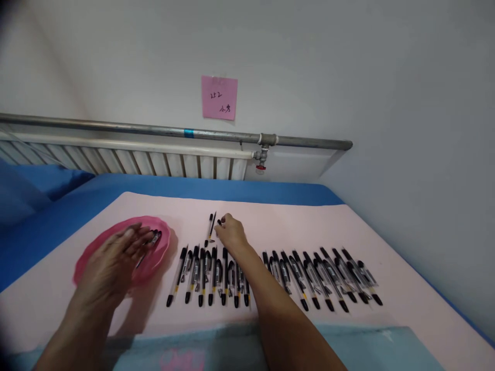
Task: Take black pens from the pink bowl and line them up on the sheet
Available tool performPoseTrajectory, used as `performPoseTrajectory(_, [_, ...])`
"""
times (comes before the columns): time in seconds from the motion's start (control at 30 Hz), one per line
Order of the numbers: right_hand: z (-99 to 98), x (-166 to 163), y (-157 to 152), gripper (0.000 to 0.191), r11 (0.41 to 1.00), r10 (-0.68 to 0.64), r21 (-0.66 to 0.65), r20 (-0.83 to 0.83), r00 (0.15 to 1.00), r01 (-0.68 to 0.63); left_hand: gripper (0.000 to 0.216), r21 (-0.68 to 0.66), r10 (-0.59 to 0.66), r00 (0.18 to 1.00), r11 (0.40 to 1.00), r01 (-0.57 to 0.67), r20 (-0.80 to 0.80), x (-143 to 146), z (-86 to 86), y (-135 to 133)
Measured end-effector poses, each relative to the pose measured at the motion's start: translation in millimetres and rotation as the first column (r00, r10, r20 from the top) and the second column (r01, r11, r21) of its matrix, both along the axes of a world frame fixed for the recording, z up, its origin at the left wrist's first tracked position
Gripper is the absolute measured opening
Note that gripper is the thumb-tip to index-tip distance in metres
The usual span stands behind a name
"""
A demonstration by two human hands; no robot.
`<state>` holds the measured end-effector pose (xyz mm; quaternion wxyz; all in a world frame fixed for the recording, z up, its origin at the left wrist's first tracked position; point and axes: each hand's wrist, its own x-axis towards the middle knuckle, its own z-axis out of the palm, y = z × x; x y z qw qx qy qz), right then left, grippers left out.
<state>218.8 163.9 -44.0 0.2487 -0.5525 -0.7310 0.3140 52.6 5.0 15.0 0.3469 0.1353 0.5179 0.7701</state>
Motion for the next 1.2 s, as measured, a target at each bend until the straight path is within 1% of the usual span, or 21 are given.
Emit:
performPoseTrajectory(0.1, [2.3, 0, -1, 0.015, 0.998, 0.026, 0.050, 0.044, 0.999, -0.028, 0.020, -0.035, 0.162, 0.985, 0.986, -0.164, -0.059, -19, 4.1, -6])
performPoseTrajectory(0.17, [3.9, 1, -2, 0.014, 0.996, 0.048, 0.072, 0.061, 0.997, -0.053, 0.020, -0.081, 0.207, 0.972, 0.973, -0.216, -0.113, -31, 2.8, -10])
performPoseTrajectory(0.23, [5.1, 2, -3, 0.016, 0.994, 0.065, 0.085, 0.068, 0.996, -0.071, 0.022, -0.182, 0.206, 0.954, 0.952, -0.247, -0.217, -42, -1.7, -13])
performPoseTrajectory(0.27, [5.5, 2, -3, 0.017, 0.993, 0.073, 0.087, 0.067, 0.995, -0.079, 0.022, -0.244, 0.187, 0.940, 0.934, -0.260, -0.284, -47, -4.5, -14])
performPoseTrajectory(0.33, [6.0, 3, -3, 0.018, 0.991, 0.091, 0.089, 0.061, 0.994, -0.096, 0.022, -0.364, 0.109, 0.895, 0.887, -0.283, -0.432, -54, -9.3, -16])
performPoseTrajectory(0.43, [7.2, 3, -4, 0.019, 0.989, 0.119, 0.083, 0.048, 0.992, -0.123, 0.016, -0.517, -0.119, 0.780, 0.808, -0.283, -0.614, -54, -11.8, -16])
performPoseTrajectory(0.5, [8.8, 3, -5, 0.020, 0.988, 0.125, 0.083, 0.040, 0.991, -0.128, 0.012, -0.592, -0.267, 0.708, 0.763, -0.260, -0.654, -48, -11.4, -14])
performPoseTrajectory(0.57, [10.5, 3, -7, 0.020, 0.989, 0.120, 0.085, 0.032, 0.992, -0.123, 0.011, -0.609, -0.323, 0.670, 0.754, -0.244, -0.668, -41, -11.4, -10])
performPoseTrajectory(0.63, [11.5, 4, -9, 0.019, 0.990, 0.113, 0.087, 0.020, 0.993, -0.114, 0.017, -0.581, -0.309, 0.654, 0.776, -0.246, -0.691, -34, -12.6, -7])
performPoseTrajectory(0.7, [11.7, 5, -9, 0.018, 0.990, 0.107, 0.089, 0.004, 0.994, -0.107, 0.023, -0.557, -0.279, 0.659, 0.790, -0.256, -0.699, -30, -14.0, -6])
performPoseTrajectory(0.8, [14.1, 7, -9, 0.019, 0.991, 0.094, 0.099, -0.029, 0.995, -0.091, 0.025, -0.583, -0.289, 0.674, 0.771, -0.257, -0.680, -29, -13.3, -7])
performPoseTrajectory(0.87, [20.4, 7, -11, 0.020, 0.990, 0.081, 0.116, -0.053, 0.995, -0.075, 0.022, -0.598, -0.297, 0.667, 0.752, -0.278, -0.683, -31, -10.4, -9])
performPoseTrajectory(0.9, [25.5, 6, -14, 0.020, 0.991, 0.077, 0.119, -0.079, 0.994, -0.067, 0.018, -0.593, -0.287, 0.677, 0.758, -0.272, -0.678, -31, -8.6, -10])
performPoseTrajectory(0.93, [31.8, 4, -19, 0.020, 0.991, 0.084, 0.109, -0.117, 0.990, -0.071, 0.015, -0.575, -0.267, 0.709, 0.784, -0.234, -0.653, -30, -6.9, -10])
performPoseTrajectory(0.97, [38.9, 1, -26, 0.019, 0.992, 0.104, 0.086, -0.170, 0.980, -0.090, 0.015, -0.539, -0.243, 0.765, 0.828, -0.157, -0.597, -28, -5.5, -9])
performPoseTrajectory(1.0, [46.4, -4, -34, 0.019, 0.990, 0.143, 0.048, -0.235, 0.961, -0.135, 0.018, -0.480, -0.226, 0.836, 0.876, -0.051, -0.500, -24, -4.5, -8])
performPoseTrajectory(1.03, [53.7, -8, -45, 0.019, 0.977, 0.204, 0.006, -0.306, 0.930, -0.212, 0.022, -0.393, -0.221, 0.902, 0.917, 0.063, -0.370, -19, -4.0, -6])
performPoseTrajectory(1.07, [60.4, -14, -55, 0.019, 0.952, 0.269, -0.035, -0.373, 0.888, -0.303, 0.025, -0.286, -0.228, 0.946, 0.945, 0.159, -0.230, -12, -4.1, -3])
performPoseTrajectory(1.1, [66.0, -19, -66, 0.018, 0.912, 0.340, -0.066, -0.432, 0.835, -0.406, 0.026, -0.179, -0.241, 0.965, 0.959, 0.221, -0.103, -5, -4.4, 0])
performPoseTrajectory(1.13, [70.2, -24, -75, 0.017, 0.871, 0.379, -0.096, -0.495, 0.782, -0.483, 0.026, -0.089, -0.253, 0.967, 0.964, 0.252, -0.006, 3, -4.9, 3])
performPoseTrajectory(1.2, [74.6, -31, -89, 0.015, 0.804, 0.377, -0.176, -0.588, 0.716, -0.568, 0.024, 0.019, -0.276, 0.957, 0.961, 0.276, 0.093, 17, -5.1, 7])
